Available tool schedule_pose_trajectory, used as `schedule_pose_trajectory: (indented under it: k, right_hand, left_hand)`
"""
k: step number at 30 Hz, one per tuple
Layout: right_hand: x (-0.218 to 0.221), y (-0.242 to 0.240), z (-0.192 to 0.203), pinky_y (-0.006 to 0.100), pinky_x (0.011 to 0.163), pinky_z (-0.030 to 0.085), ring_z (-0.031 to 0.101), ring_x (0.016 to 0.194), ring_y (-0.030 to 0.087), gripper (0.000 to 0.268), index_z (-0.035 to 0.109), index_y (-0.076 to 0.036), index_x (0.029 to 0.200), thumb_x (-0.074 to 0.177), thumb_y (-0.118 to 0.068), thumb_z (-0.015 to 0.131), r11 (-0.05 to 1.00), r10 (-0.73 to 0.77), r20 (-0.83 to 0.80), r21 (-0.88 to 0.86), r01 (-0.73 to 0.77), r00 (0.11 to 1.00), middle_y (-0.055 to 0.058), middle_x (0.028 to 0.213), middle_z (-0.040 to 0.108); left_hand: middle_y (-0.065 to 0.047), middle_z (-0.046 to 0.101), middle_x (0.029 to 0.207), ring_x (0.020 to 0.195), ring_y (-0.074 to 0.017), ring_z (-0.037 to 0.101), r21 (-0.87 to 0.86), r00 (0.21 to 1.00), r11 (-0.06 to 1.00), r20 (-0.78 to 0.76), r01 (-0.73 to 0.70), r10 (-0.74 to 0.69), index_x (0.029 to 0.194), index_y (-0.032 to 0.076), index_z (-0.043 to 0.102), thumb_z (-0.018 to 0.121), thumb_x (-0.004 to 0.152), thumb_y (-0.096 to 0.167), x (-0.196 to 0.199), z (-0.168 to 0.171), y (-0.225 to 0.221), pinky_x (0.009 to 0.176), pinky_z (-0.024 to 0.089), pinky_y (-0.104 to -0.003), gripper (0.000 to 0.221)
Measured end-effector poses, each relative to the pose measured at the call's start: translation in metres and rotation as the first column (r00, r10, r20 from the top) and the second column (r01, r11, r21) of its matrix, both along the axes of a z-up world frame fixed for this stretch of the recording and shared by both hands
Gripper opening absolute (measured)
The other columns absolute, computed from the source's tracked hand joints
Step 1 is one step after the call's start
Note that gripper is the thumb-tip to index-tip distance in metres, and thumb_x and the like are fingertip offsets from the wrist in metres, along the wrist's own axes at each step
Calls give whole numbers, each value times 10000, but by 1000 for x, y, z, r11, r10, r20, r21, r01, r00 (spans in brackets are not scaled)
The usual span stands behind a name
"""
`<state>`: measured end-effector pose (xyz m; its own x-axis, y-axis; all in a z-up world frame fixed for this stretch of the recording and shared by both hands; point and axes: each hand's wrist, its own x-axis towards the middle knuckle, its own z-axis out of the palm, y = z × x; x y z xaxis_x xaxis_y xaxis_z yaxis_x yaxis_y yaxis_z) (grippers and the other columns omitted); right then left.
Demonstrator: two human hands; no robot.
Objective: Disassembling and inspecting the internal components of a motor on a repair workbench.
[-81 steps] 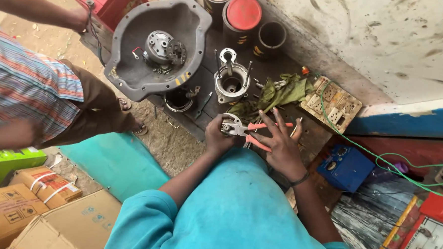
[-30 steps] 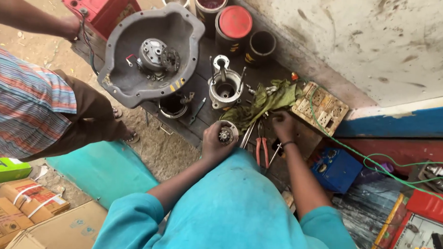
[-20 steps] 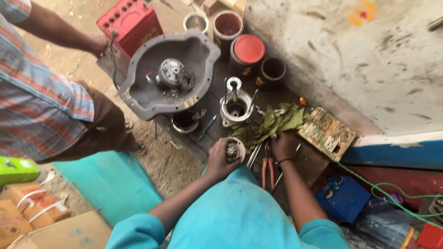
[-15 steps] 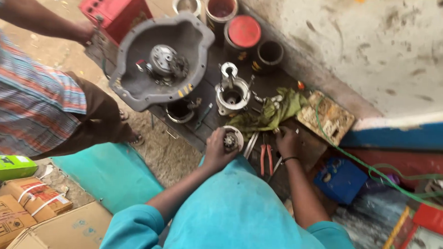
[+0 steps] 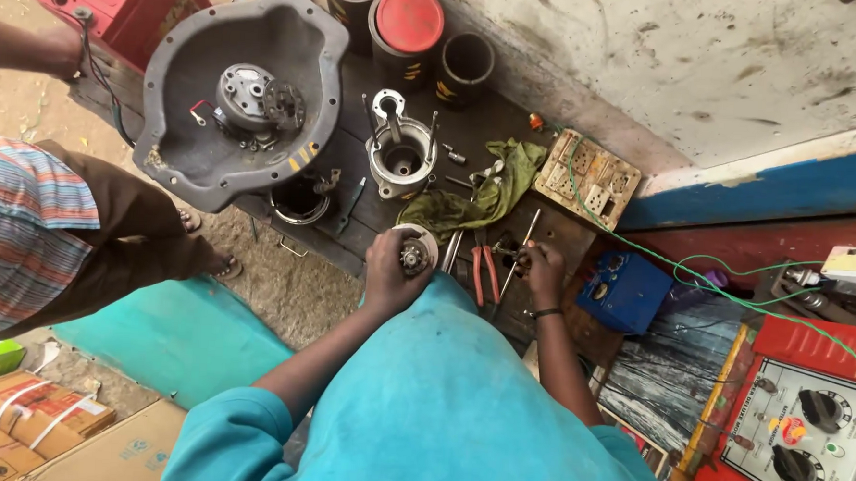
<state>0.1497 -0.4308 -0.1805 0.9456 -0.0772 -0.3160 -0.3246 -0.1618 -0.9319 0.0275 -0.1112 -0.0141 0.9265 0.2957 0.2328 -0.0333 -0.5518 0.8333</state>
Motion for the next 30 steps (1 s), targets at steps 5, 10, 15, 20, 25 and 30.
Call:
schedule_pose_trajectory:
  k: [5,10,15,20,25,30]
  right_hand:
    - [-16,15,47,297,588,573,647,638,120,199,706,-6,872,985,-149,628,986,89,-13,140,-86,996,60,765,682]
    - [-25,22,26,288,674,596,710,734,143,183,714,24,901,973,-142,685,960,271,-46,79,-267,961,78,833,719]
    - [-31,52,32,299,697,618,747,793,145,196,741,3,982,958,-185,692,942,319,-167,162,-293,933,73,890,761]
    - [-33,58,27,337,724,609,750,797,170,194,767,-25,1077,964,-179,729,884,408,-166,-173,-434,898,83,911,778]
    - [-20,47,44,425,758,565,704,889,325,325,690,1,1151,874,-155,753,766,386,178,-609,-208,905,171,1000,704]
    - [0,27,9,480,853,540,668,1014,439,354,674,0,1174,885,-187,755,680,495,208,-697,-228,843,243,1182,655]
  left_hand:
    - [-113,627,1105,1085,-350,589,17,1000,1000,9,-15,15,1171,91,576,845,688,169,-1,0,-1,911,440,-464,559]
    - [-114,629,1101,1081,-345,593,10,1000,1000,6,-9,9,1169,94,581,846,703,179,-2,0,-2,912,447,-458,543]
    - [-119,630,1096,1082,-346,595,13,1000,1000,-5,-6,6,1158,102,593,842,687,176,-2,3,0,908,451,-457,538]
    - [-121,639,1089,1070,-350,602,24,1000,1000,11,-3,3,1149,100,591,857,673,167,-4,5,-1,897,449,-464,550]
    - [-119,646,1071,1040,-343,616,32,998,998,29,46,-47,1144,100,584,861,654,163,-7,7,2,877,471,-458,567]
    - [-132,646,1027,1007,-369,615,86,994,992,49,91,-96,1106,88,604,881,618,163,-8,1,-2,849,469,-480,565]
